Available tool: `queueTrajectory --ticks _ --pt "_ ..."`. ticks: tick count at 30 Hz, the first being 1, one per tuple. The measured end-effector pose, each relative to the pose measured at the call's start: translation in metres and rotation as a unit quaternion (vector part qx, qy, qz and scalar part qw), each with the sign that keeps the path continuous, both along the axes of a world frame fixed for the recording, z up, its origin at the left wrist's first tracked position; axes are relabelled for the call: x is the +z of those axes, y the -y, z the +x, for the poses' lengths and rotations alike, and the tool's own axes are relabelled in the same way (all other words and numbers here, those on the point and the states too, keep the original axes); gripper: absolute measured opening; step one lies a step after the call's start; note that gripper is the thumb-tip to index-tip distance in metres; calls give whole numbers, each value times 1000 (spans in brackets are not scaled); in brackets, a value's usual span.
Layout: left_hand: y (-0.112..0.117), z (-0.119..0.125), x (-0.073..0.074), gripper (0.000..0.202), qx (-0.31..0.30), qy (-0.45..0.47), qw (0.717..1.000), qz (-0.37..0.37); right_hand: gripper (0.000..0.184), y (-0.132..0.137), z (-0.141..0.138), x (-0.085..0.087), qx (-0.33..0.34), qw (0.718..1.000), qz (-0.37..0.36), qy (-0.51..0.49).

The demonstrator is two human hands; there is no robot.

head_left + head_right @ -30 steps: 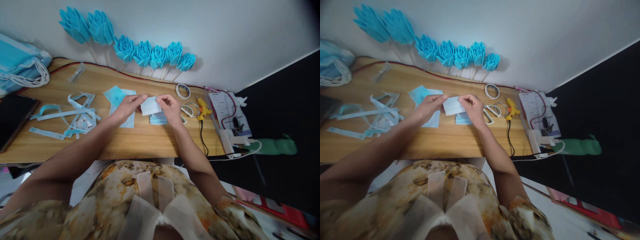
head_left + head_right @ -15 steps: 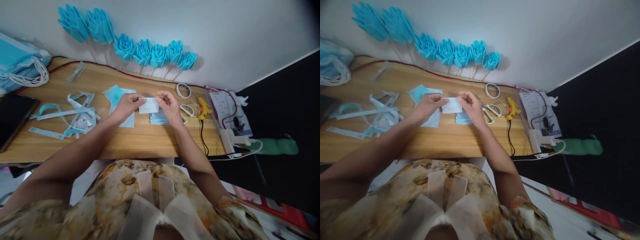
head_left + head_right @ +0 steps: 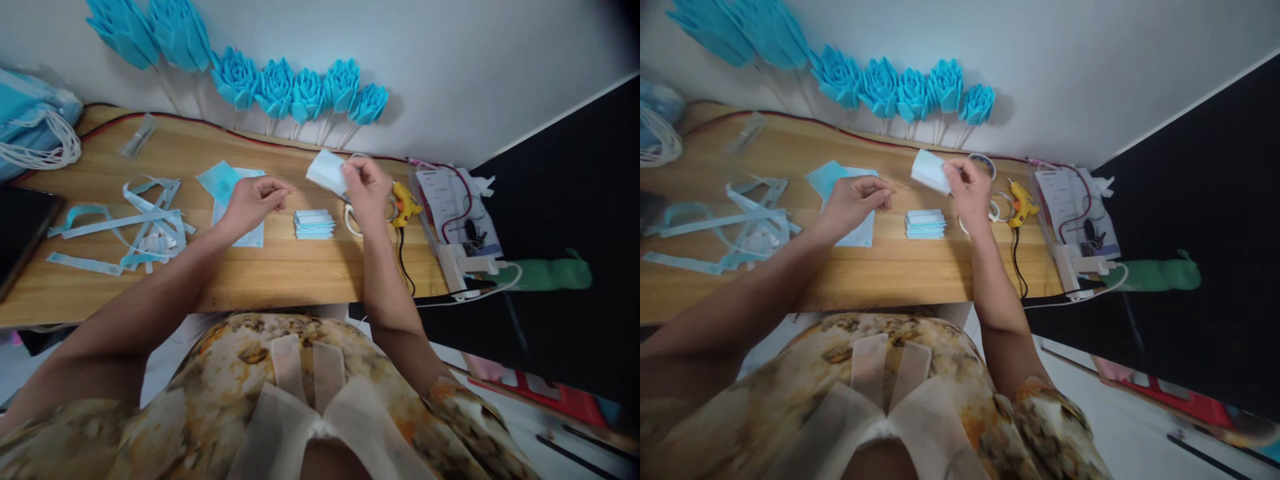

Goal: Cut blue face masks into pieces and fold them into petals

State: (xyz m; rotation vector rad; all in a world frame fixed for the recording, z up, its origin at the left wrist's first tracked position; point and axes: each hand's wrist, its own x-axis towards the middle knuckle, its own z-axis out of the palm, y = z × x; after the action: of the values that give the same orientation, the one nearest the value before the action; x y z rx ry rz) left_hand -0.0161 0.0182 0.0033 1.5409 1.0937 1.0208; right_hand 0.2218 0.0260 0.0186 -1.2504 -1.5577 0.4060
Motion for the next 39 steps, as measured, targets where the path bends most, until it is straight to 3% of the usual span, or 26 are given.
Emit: queueTrajectory --ticks 3,7,12,17,21,25,29,34,37,39 --pt "5 5 -8 23 -46 -93 986 133 42 -12 21 -2 -17 998 -10 -61" --pt "19 17 -16 39 -174 -206 921 282 51 -16 26 -6 24 995 -64 -77" --pt "39 25 -14 50 -252 -338 858 294 55 -2 17 9 91 980 -144 -106" --pt "46 25 -17 45 -284 -387 819 315 56 21 23 25 142 961 -198 -133" --pt "49 25 -18 41 -288 -400 804 334 55 30 27 13 167 939 -269 -137" --pt "54 26 -14 37 -290 -415 796 332 46 28 21 -13 191 924 -327 -53" --pt "57 25 -14 44 -285 -427 793 328 34 24 13 -30 179 942 -276 61" --pt "57 24 -11 41 -296 -417 792 334 24 26 11 -33 151 954 -233 115" --pt "58 26 -1 24 -330 -354 809 334 22 28 11 -31 151 953 -235 119" --pt "60 28 6 31 -324 -301 830 341 22 28 11 -30 151 953 -237 114"
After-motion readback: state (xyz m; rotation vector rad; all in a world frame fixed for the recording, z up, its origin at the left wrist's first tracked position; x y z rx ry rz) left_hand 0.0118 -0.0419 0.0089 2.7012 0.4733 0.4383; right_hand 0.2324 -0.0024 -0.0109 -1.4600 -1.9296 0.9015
